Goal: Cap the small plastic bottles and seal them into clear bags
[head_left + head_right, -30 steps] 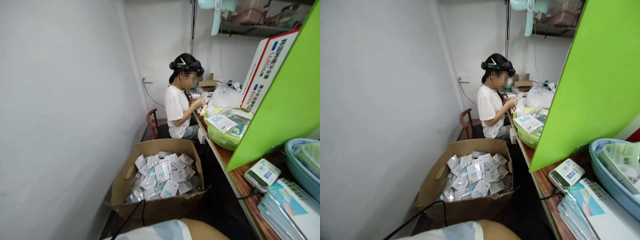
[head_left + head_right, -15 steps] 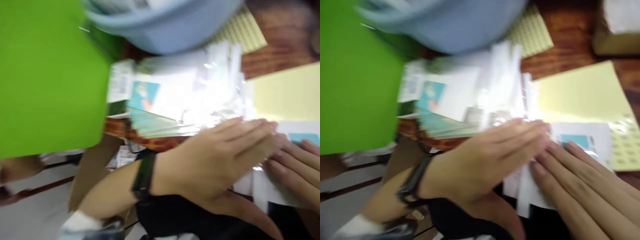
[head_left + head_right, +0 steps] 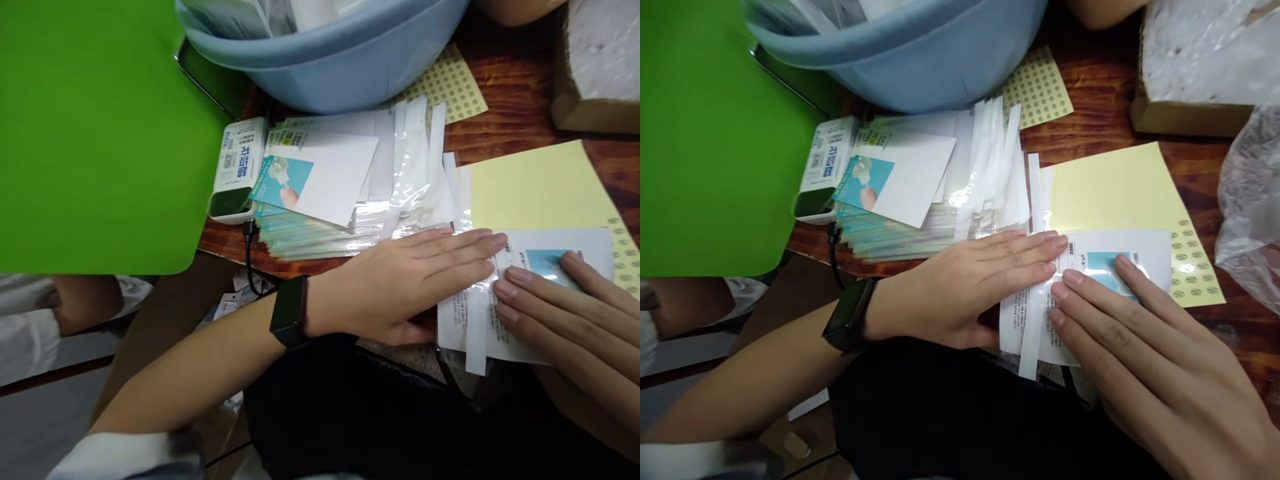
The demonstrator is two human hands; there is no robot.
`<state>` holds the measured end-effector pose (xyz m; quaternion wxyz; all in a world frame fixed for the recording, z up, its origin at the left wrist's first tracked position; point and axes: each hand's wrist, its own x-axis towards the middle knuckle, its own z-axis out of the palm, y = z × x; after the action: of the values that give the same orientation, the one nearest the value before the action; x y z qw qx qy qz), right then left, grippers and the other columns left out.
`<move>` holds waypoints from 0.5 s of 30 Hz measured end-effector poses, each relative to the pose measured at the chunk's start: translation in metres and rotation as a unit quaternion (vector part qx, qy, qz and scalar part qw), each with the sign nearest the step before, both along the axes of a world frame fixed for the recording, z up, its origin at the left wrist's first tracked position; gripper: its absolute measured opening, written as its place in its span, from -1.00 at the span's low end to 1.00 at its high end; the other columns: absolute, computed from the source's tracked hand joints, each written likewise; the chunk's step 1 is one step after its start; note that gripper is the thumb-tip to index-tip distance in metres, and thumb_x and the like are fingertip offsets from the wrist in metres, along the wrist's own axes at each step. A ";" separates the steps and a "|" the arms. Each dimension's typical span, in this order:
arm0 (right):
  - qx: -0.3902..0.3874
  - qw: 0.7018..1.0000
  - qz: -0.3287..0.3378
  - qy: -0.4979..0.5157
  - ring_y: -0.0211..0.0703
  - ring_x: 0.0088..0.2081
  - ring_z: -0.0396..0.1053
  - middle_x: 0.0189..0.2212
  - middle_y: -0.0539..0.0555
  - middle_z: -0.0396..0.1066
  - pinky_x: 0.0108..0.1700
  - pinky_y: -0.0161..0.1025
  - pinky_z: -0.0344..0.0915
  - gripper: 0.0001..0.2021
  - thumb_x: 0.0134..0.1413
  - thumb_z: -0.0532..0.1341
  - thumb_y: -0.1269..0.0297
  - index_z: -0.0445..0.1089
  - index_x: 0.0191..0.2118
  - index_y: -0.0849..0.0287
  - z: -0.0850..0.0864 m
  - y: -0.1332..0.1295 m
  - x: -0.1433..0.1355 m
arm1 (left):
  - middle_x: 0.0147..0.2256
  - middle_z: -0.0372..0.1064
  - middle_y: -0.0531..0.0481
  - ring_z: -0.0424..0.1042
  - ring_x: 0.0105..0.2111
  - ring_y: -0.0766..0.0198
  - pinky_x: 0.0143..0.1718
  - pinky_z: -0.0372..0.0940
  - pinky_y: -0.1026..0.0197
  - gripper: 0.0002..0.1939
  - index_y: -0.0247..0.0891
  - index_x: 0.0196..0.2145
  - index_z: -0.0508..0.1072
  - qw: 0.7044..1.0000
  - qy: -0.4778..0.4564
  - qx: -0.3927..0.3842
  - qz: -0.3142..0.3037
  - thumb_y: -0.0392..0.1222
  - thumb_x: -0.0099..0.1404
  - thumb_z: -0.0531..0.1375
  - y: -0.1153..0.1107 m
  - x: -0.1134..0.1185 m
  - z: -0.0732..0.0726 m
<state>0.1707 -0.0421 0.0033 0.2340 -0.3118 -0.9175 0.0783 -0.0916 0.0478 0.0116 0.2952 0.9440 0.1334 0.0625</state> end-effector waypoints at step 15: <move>0.035 0.999 -0.009 0.007 -0.05 0.02 0.49 -0.06 0.01 0.55 0.22 0.01 0.35 -0.66 0.28 0.08 0.34 0.41 0.10 -0.02 0.006 -0.016 0.010 | 0.36 -0.15 -0.46 -0.21 0.40 -0.01 0.40 -0.17 -0.06 -0.27 -0.63 0.30 0.04 0.994 -0.023 0.102 -0.036 -0.06 0.34 0.08 -0.003 -0.001 -0.005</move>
<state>0.1804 -0.0586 0.0093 0.2520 -0.3115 -0.9151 0.0464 -0.0923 0.0447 0.0065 0.2020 0.9718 0.0852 0.0869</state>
